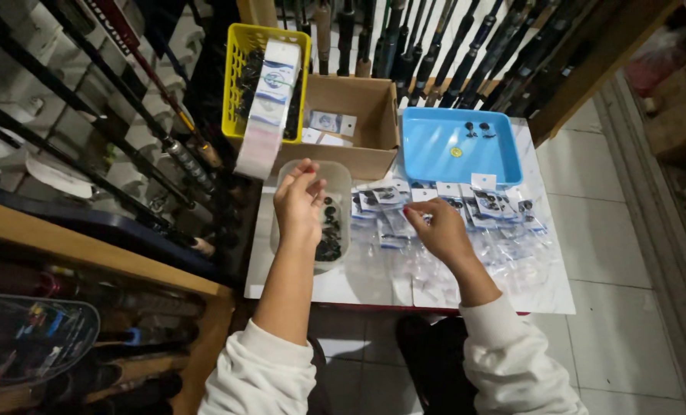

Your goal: The person picks up metal fishing tackle components from a container and places them into individual clear plastic bags.

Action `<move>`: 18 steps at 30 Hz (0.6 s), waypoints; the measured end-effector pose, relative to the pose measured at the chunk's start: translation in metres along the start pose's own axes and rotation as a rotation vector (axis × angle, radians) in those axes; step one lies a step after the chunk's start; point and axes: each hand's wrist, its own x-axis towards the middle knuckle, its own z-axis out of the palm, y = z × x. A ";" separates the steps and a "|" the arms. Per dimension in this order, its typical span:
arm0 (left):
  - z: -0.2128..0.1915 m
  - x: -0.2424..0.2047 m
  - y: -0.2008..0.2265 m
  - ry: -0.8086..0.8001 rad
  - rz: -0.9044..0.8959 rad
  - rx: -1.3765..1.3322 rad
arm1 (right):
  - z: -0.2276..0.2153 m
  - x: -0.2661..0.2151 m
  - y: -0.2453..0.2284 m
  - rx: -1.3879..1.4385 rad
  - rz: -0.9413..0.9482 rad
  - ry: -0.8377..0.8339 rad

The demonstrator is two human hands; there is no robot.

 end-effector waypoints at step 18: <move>-0.017 0.025 -0.007 -0.039 -0.157 -0.232 | 0.082 0.241 -0.114 0.055 -0.232 0.039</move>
